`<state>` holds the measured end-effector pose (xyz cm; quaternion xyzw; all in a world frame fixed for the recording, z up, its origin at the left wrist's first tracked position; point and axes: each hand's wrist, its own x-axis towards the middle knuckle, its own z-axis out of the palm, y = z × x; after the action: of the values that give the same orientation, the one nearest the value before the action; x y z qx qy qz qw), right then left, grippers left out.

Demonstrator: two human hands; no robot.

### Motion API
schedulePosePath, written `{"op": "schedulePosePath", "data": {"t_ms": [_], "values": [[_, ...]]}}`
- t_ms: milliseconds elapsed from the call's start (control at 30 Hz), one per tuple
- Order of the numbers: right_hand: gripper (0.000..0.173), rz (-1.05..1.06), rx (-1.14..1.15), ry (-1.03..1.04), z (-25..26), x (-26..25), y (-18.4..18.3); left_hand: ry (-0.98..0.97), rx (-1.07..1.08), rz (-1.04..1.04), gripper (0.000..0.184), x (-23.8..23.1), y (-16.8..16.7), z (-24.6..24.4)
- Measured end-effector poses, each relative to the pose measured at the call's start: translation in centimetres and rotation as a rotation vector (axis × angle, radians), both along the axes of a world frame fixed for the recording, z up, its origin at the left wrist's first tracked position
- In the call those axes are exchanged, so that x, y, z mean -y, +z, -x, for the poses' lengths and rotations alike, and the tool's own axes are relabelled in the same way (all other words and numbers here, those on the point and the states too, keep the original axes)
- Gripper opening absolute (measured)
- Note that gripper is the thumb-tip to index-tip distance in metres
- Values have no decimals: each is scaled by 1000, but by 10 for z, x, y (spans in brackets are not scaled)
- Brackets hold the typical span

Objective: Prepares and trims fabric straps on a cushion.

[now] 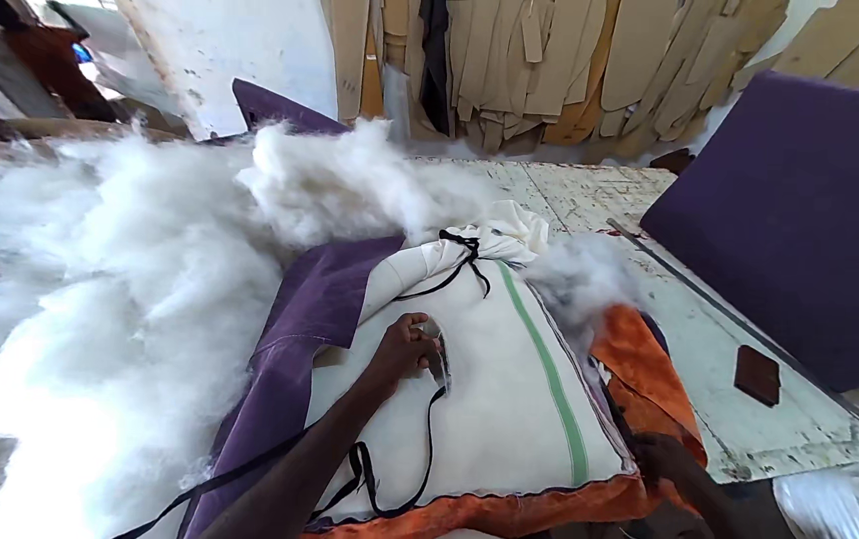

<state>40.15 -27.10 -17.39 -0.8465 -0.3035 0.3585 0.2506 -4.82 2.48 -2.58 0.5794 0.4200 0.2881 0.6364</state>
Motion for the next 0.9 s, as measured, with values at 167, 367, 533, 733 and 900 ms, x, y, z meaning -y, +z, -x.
{"op": "schedulePosePath", "data": {"t_ms": [167,367,533,733,900], "values": [[27,-411,-765,-203,31,31,42,7,59,-3,55,-1,-5,6],[41,-482,-668,105,104,35,128,6,68,0,54,3,-3,5],[63,-308,-956,504,148,-1,155,19,76,-20,55,6,-1,6],[70,-44,-1323,533,175,-56,156,17,121,-47,54,4,-8,5],[69,62,-1283,487,185,-90,165,11,109,-57,53,6,-8,5]]}}
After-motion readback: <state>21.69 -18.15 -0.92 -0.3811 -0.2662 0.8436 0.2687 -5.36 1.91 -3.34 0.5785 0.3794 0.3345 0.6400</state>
